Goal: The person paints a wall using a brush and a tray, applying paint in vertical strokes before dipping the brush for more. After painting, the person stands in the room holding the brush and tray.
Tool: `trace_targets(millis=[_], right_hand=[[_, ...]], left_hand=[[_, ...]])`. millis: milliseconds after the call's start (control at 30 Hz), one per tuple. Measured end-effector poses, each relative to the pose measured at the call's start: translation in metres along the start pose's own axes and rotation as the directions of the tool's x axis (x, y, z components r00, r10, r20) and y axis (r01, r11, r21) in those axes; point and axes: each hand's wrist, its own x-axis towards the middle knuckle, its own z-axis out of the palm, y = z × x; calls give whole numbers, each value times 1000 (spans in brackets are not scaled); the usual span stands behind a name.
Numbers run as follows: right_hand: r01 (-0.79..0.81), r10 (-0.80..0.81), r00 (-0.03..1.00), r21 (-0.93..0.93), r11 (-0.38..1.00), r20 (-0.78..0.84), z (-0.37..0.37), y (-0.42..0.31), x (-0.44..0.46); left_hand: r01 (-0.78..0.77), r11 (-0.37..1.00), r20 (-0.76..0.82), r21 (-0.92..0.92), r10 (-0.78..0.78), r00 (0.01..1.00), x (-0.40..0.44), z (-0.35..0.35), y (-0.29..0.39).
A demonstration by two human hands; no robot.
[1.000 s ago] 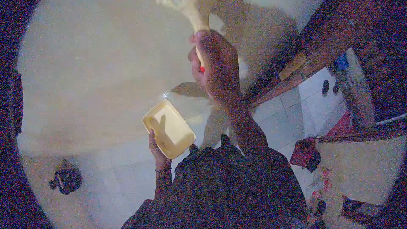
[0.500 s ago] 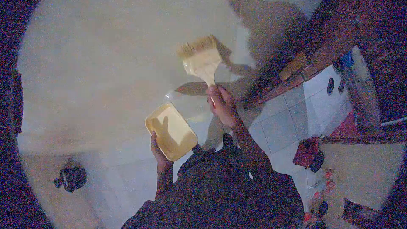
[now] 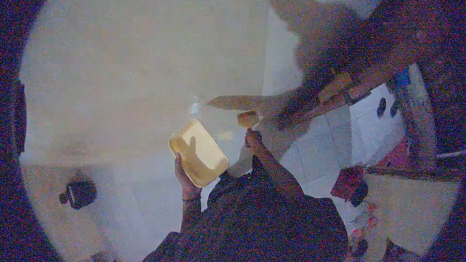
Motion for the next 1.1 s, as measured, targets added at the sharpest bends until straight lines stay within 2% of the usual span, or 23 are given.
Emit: trace_targets(millis=[67, 100, 167, 200, 267, 300, 367, 500, 567, 600, 667, 733, 800, 867, 933, 967, 1033, 1100], right_hand=[[3, -14, 996, 109, 994, 93, -26, 24, 46], [-3, -8, 994, 105, 994, 106, -18, 10, 36], [43, -42, 999, -53, 998, 11, -3, -18, 7], [43, -42, 999, -53, 998, 12, -5, -21, 7], [17, -58, 971, 174, 985, 234, -7, -27, 9], [23, -65, 969, 178, 984, 237, -2, -30, 5], [180, -177, 984, 100, 979, -36, 13, -50, -26], [174, -175, 984, 62, 983, 15, 26, -97, -115], [143, -163, 979, 159, 977, 124, 33, -119, -152], [152, -172, 978, 159, 975, 120, 40, -128, -169], [447, -447, 894, -15, 894, 27, 58, -150, -204], [505, -498, 861, -53, 862, 99, 82, -196, -257], [614, -597, 776, -24, 789, 203, 91, -231, -270], [674, -658, 726, -16, 739, 201, 113, -267, -304], [738, -739, 633, 108, 666, 230, 128, -293, -316], [740, -741, 629, 110, 663, 235, 135, -305, -321], [798, -826, 495, 236, 555, 270, 145, -326, -327], [769, -807, 509, 263, 583, 300, 147, -342, -320]], left_hand=[[2, 1000, 1, -15, -2, 1000, 2, 4, 2], [-25, 999, -17, 22, 26, 1000, -1, 9, 3], [-49, 997, -31, 60, 51, 998, -2, 9, 3], [-28, 999, -25, 43, 29, 999, -2, 5, 3], [-13, 999, -14, 34, 14, 1000, -1, 3, 1], [-19, 1000, -15, 21, 19, 1000, 0, 1, 0], [-27, 999, 6, 21, 27, 1000, 2, 4, 3], [-39, 996, 66, 80, 34, 997, -1, 1, 2], [-27, 996, 98, 88, 18, 995, -2, 1, 2], [-20, 995, 110, 96, 10, 994, -3, 0, 3], [-11, 995, 130, 101, -2, 992, -2, -2, 5], [-2, 997, 114, 76, -7, 993, 2, -7, 2], [16, 998, 133, 58, -23, 991, 2, -5, 2], [32, 999, 153, 41, -38, 987, -2, 0, 4], [47, 997, 134, 54, -54, 989, -8, 10, 8], [42, 998, 138, 52, -49, 989, -9, 12, 10], [49, 998, 128, 35, -54, 990, -10, 16, 13], [43, 998, 123, 53, -49, 991, -11, 15, 12]])
